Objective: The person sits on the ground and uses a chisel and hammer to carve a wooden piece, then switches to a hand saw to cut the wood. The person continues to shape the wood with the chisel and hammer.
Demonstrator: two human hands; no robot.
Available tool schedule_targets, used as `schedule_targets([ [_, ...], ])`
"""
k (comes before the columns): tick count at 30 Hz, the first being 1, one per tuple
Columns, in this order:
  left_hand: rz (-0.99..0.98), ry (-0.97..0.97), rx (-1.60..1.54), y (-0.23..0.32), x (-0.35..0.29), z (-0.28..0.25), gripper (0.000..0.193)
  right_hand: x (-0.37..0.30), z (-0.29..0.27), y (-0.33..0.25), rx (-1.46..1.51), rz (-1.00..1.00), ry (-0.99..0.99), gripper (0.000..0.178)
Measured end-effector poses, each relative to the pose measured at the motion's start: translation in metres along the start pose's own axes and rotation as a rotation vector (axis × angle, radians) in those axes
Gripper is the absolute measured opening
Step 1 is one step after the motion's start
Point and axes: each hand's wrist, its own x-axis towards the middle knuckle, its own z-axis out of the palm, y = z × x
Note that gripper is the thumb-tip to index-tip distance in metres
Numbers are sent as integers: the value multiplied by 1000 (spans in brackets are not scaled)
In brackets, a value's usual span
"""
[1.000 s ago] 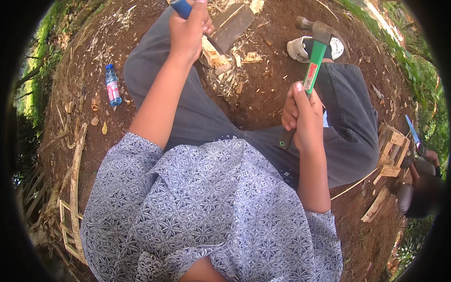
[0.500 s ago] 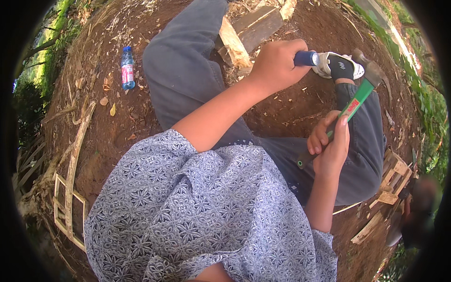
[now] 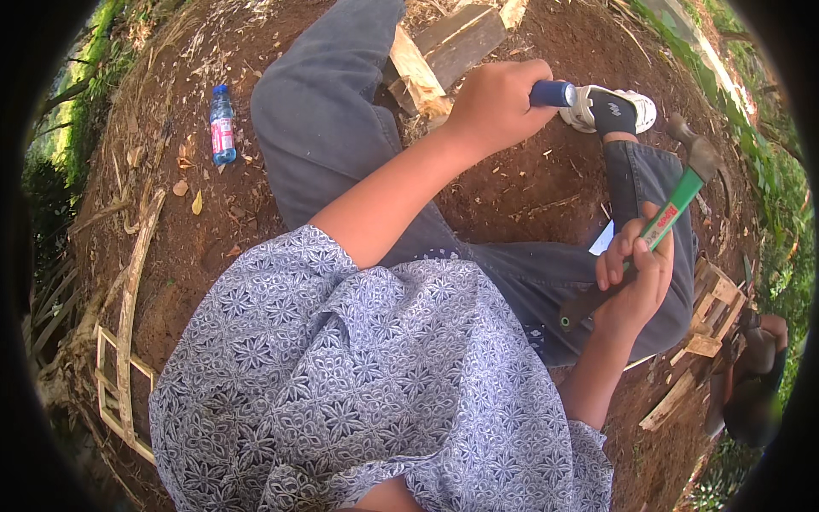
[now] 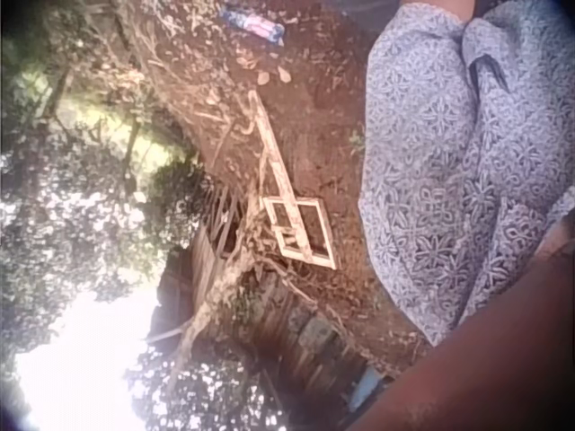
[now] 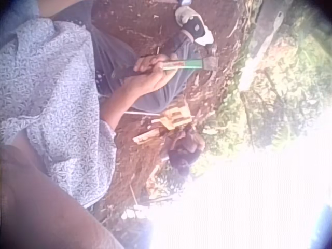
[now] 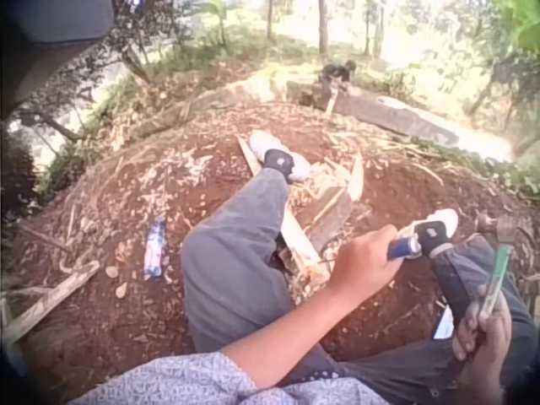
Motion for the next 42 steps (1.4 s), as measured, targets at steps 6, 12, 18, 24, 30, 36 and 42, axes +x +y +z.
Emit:
schedule_targets([
  [6,5,-6,21,0,-2,1,20,-14,24,-9,156,-242,165,42],
  [12,-9,23,46,-5,8,9,21,-19,55,5,-74,27,28,31],
  [18,-20,28,53,-1,6,13,21,-2,41,-9,-34,-160,162,32],
  [24,-25,103,72,-10,8,12,20,5,31,-39,50,-244,217,30],
  [30,-53,79,69,-11,11,14,20,0,53,15,-211,116,0,26],
  [36,-26,95,88,-13,8,11,21,17,43,-40,170,-350,193,24],
  [42,-9,81,93,-18,14,11,21,3,52,0,-218,82,-52,24],
])
